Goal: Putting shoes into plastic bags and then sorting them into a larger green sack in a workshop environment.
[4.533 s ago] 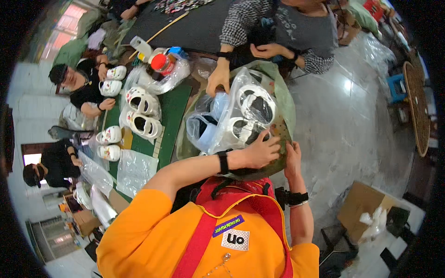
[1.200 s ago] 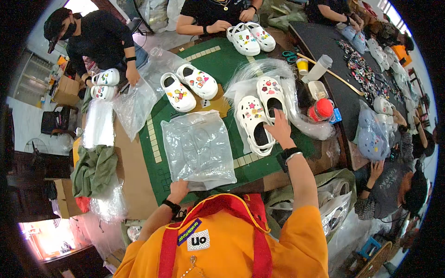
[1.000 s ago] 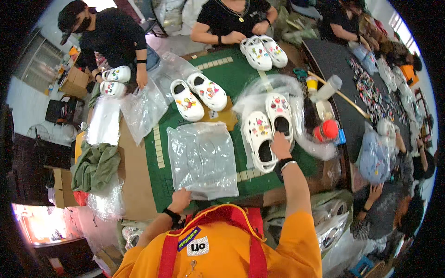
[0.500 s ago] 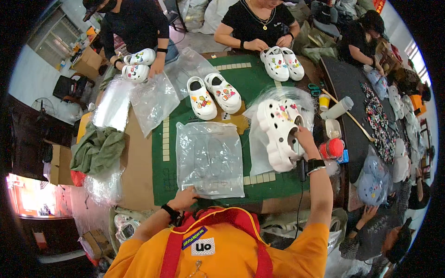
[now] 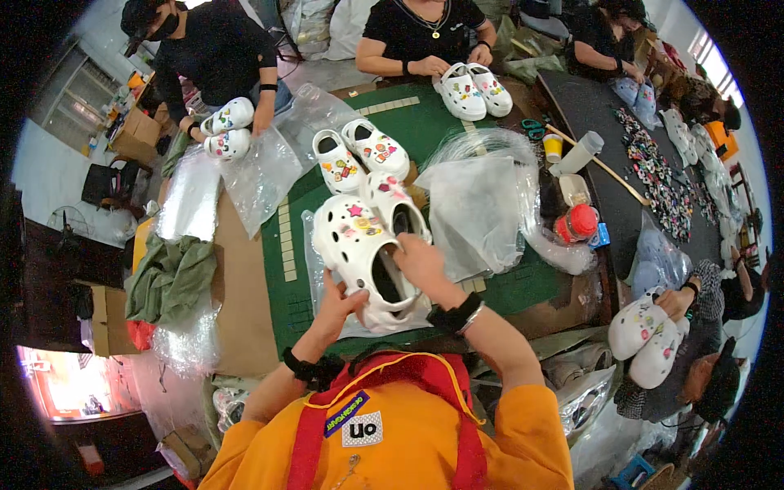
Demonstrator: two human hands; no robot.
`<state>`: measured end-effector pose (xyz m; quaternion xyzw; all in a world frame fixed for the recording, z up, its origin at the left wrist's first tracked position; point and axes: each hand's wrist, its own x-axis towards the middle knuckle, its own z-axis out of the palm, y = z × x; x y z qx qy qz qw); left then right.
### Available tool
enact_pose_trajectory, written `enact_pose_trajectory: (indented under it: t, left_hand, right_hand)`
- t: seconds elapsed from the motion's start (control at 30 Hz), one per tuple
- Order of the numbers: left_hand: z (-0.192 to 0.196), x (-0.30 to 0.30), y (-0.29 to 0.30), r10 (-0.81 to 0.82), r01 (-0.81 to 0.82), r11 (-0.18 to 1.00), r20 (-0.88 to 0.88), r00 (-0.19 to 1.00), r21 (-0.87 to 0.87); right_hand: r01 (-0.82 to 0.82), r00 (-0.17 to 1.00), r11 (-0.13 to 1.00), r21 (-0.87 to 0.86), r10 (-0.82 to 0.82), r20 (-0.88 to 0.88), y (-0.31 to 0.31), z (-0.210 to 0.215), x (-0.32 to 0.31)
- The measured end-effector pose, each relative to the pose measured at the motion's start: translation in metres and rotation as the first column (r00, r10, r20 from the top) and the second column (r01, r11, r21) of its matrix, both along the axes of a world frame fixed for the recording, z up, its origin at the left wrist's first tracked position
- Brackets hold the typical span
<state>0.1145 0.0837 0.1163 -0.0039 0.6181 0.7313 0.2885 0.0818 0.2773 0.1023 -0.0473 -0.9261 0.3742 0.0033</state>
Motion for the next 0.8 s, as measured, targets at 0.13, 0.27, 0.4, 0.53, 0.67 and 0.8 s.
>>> enact_pose_trajectory:
  t: [0.13,0.27,0.4,0.53,0.67,0.8]
  left_hand:
    - [-0.001,0.015,-0.047,0.435,-0.435,0.898,0.015,0.900,0.068]
    - [-0.064,0.005,-0.118,0.543,-0.565,0.810,0.165,0.823,0.155]
    - [-0.143,0.013,-0.172,0.622,-0.606,0.781,0.095,0.777,-0.150]
    - [-0.168,0.028,-0.180,0.414,-0.469,0.790,-0.222,0.883,-0.395]
    - [-0.114,0.048,-0.145,-0.066,-0.549,0.370,-0.611,0.789,-0.749]
    - [-0.130,0.063,-0.121,0.032,-0.308,0.584,-0.358,0.933,-0.751]
  right_hand:
    - [-0.147,0.961,0.984,-0.098,0.165,0.220,-0.061,0.001,0.008]
    - [-0.332,0.886,0.923,-0.195,0.376,0.271,-0.099,-0.022,0.014]
    - [-0.492,0.730,0.799,-0.345,0.595,0.338,-0.133,-0.093,0.028]
    - [-0.649,0.658,0.673,-0.356,0.731,0.183,-0.139,-0.083,0.039]
    - [-0.540,0.833,0.773,-0.334,0.548,-0.078,-0.104,-0.044,0.039]
    - [-0.340,0.938,0.940,-0.035,0.337,-0.080,-0.048,-0.105,0.044]
